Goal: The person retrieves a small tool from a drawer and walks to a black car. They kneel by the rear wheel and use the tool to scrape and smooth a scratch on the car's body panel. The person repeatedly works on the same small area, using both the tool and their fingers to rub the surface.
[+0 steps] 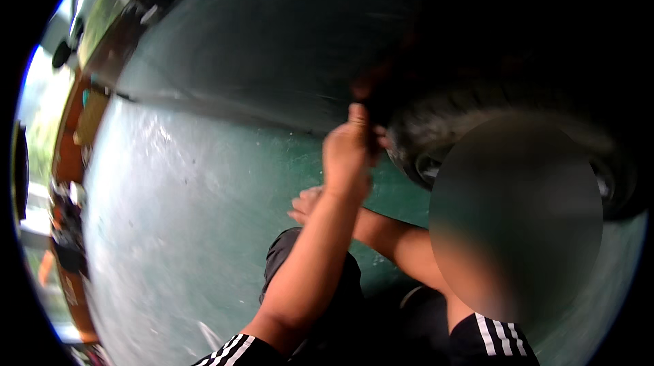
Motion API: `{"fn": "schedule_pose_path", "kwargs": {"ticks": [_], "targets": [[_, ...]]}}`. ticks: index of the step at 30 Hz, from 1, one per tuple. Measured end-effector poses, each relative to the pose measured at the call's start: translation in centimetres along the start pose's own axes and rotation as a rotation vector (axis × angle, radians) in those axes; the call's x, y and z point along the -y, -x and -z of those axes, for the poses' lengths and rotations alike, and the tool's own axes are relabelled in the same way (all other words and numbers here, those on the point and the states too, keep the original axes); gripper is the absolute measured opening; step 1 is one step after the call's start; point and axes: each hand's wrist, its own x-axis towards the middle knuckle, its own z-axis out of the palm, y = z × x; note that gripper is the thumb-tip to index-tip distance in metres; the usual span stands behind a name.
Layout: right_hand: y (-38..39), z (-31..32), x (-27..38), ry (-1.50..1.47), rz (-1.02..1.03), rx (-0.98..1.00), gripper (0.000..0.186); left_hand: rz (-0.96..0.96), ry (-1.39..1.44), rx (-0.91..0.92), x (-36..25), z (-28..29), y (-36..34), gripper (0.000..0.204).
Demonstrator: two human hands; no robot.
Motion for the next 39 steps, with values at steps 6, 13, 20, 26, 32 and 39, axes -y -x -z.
{"fn": "schedule_pose_path", "kwargs": {"ticks": [6,13,20,26,32,39], "targets": [[-1.7,4.0,-0.2,0.244,0.328,0.282,0.037,0.227,0.609,0.082,2.1,-2.3,0.3,0.054],[0.0,8.3,-9.8,0.591,0.105,0.151,0.017,0.232,0.665,0.105,2.1,-2.6,0.2,0.051],[-2.3,2.3,-0.9,0.454,0.35,0.288,0.022,-0.215,-0.237,-0.103,-0.2,0.8,-0.2,0.054],[-6.0,8.4,-4.7,0.793,0.152,0.291,0.03,-0.517,-0.765,-0.409,-0.4,2.3,-1.6,0.058],[-4.2,7.3,-5.2,0.712,0.185,0.224,0.03,-0.576,-0.609,-0.255,-1.0,1.8,-1.0,0.051],[-5.3,9.9,-5.2,0.798,0.158,0.49,0.028,-0.644,-0.595,-0.289,-0.9,2.3,-1.1,0.046]]}}
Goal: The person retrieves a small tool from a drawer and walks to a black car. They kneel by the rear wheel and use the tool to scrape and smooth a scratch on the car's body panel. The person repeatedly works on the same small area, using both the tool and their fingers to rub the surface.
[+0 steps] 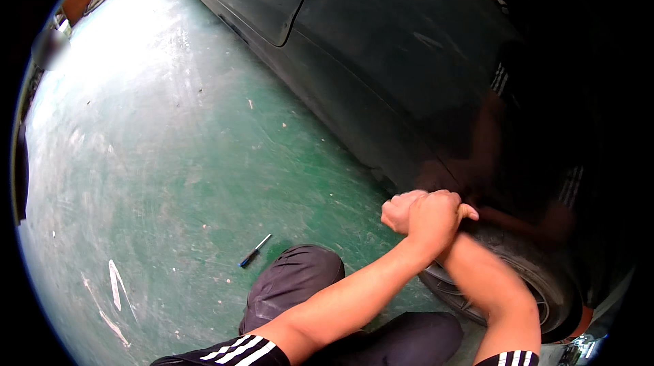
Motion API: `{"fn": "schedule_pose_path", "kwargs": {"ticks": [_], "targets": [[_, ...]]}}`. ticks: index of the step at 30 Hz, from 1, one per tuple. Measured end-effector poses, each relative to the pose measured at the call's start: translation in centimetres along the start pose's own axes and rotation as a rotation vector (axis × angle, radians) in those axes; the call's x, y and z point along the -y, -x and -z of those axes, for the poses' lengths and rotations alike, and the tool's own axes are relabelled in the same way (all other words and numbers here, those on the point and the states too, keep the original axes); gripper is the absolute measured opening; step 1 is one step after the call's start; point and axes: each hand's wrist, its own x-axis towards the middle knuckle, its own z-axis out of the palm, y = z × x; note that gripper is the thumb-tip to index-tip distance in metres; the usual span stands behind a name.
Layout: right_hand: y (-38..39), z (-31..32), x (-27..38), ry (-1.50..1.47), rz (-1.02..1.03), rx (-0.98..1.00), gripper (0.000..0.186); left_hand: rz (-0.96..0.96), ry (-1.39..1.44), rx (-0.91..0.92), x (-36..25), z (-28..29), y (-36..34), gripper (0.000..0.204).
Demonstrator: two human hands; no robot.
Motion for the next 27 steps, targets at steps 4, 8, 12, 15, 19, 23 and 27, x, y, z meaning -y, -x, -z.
{"fn": "schedule_pose_path", "kwargs": {"ticks": [4,8,12,15,19,23,27], "targets": [[-1.8,3.3,1.9,0.003,-0.177,-0.22,0.024,0.045,-0.111,-0.014,-1.4,1.2,-0.2,0.045],[0.5,3.2,2.4,0.058,-0.063,-0.098,0.023,-0.024,0.103,0.012,-1.2,-1.7,0.1,0.042],[-0.4,1.2,9.7,-0.303,0.293,-0.252,0.014,-0.014,0.076,-0.003,-0.8,0.8,-0.1,0.04],[2.0,-3.7,2.4,0.726,-0.199,0.319,0.027,-0.001,-0.061,-0.051,-1.0,0.5,-0.5,0.043],[-3.2,9.8,4.9,0.084,-0.236,0.015,0.022,0.185,-0.304,-0.106,-0.9,1.8,-0.7,0.047],[0.1,0.5,2.0,-0.091,-0.049,-0.127,0.021,-0.032,0.046,-0.071,0.0,-1.3,-0.3,0.044],[-2.2,2.2,7.7,-0.236,0.191,-0.251,0.025,-0.016,0.09,-0.064,-1.0,0.2,-0.4,0.041]]}}
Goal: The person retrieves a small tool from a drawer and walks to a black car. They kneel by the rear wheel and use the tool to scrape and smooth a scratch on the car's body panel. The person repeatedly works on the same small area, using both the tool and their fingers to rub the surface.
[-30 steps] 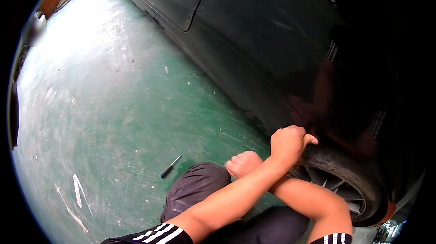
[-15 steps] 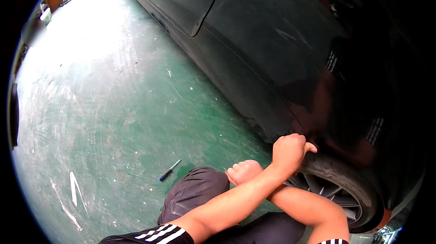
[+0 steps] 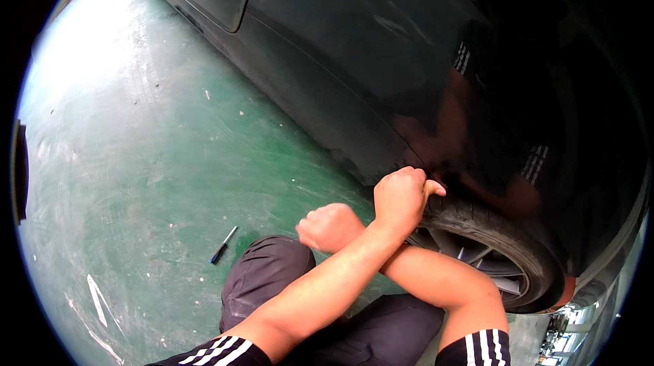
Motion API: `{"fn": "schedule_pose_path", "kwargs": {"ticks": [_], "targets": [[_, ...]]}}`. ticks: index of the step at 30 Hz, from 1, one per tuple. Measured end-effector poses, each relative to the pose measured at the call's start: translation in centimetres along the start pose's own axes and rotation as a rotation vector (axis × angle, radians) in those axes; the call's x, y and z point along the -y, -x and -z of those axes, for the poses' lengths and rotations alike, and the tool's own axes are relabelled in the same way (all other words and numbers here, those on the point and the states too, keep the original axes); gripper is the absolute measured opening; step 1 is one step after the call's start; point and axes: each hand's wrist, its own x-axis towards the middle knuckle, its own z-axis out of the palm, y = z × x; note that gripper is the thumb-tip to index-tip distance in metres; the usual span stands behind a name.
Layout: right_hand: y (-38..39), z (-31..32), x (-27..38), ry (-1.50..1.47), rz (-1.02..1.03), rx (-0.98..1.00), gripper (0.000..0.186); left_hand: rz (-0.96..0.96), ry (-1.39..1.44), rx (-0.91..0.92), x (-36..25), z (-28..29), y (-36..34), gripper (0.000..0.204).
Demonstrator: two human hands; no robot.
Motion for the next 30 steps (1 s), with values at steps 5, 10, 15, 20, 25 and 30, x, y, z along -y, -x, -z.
{"fn": "schedule_pose_path", "kwargs": {"ticks": [5,10,15,20,25,30], "targets": [[2.1,-0.3,-7.8,0.151,-0.232,-0.122,0.03,-0.036,-0.003,-0.01,1.1,-1.3,0.3,0.039],[2.3,-0.9,-7.1,0.135,-0.224,-0.158,0.029,0.009,0.016,0.012,0.8,-1.3,0.4,0.036],[-1.2,-2.8,-0.4,-0.007,-0.025,-0.132,0.027,0.001,0.041,-0.029,0.4,-0.1,-0.1,0.037],[3.1,-4.9,-9.1,0.1,-0.232,-0.114,0.028,-0.03,0.055,-0.03,0.7,-0.8,-0.4,0.036],[2.1,-5.0,-7.2,0.117,-0.346,-0.161,0.026,0.05,0.0,-0.001,0.6,-1.1,0.0,0.036],[-3.3,-4.1,-1.0,-0.065,-0.217,-0.173,0.031,0.046,0.049,-0.037,0.5,-0.2,-0.4,0.034]]}}
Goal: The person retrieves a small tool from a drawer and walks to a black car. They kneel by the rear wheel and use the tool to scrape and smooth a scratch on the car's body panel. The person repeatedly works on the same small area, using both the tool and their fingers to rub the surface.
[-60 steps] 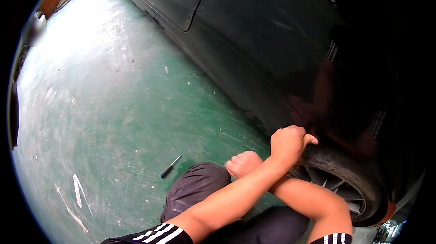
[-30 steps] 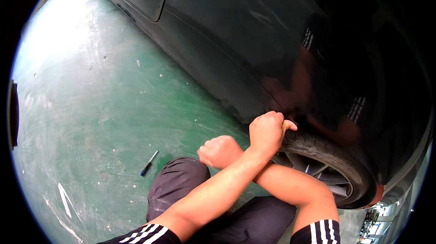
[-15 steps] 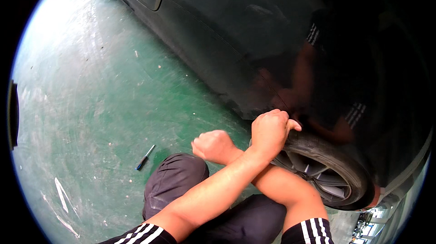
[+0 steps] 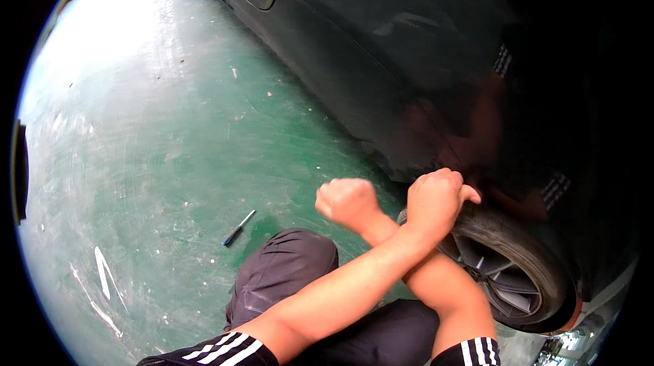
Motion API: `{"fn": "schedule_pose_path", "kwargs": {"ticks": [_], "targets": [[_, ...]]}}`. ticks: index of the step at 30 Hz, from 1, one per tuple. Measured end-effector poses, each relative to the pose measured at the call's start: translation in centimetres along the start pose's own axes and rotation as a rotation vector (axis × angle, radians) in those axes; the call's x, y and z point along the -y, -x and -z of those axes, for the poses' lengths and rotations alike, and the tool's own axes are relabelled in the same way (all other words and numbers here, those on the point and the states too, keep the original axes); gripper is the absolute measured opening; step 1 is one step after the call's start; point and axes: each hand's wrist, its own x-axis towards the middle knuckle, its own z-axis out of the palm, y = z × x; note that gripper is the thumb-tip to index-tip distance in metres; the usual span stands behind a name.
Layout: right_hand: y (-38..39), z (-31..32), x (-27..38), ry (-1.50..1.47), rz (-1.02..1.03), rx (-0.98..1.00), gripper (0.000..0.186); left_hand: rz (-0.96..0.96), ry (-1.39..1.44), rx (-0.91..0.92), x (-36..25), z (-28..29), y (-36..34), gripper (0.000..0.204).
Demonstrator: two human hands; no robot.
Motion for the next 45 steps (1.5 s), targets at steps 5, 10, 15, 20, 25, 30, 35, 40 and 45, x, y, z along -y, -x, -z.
{"fn": "schedule_pose_path", "kwargs": {"ticks": [5,10,15,20,25,30,35,40,45], "targets": [[4.1,-1.0,-8.2,0.166,-0.111,0.056,0.024,-0.04,-0.013,0.028,0.3,-0.3,0.1,0.028],[3.8,-0.7,-6.9,0.192,-0.092,0.058,0.026,-0.008,-0.115,0.05,0.0,0.3,0.0,0.032],[4.8,5.4,-2.5,0.071,0.271,0.223,0.033,-0.005,-0.085,0.146,-0.4,-0.3,0.4,0.033],[3.6,6.5,-5.4,0.31,-0.137,0.018,0.033,0.161,-0.277,0.193,-4.7,4.3,-0.2,0.031],[3.8,5.7,-2.7,0.151,-0.026,0.326,0.03,-0.008,-0.107,0.085,0.4,0.7,0.2,0.032],[6.3,8.0,-4.6,0.352,-0.125,0.531,0.027,0.109,-0.148,0.18,-2.4,0.6,0.0,0.037],[4.4,8.2,-4.5,0.437,-0.345,0.527,0.023,0.228,-0.506,0.095,-2.1,2.1,-0.1,0.044],[11.3,5.6,-7.4,-0.208,-0.353,-0.042,0.018,-0.077,-0.264,0.099,0.4,0.9,-1.8,0.047],[10.1,13.3,-3.9,-0.012,-0.466,0.378,0.018,-0.146,-0.222,0.108,1.1,0.6,-1.7,0.043]]}}
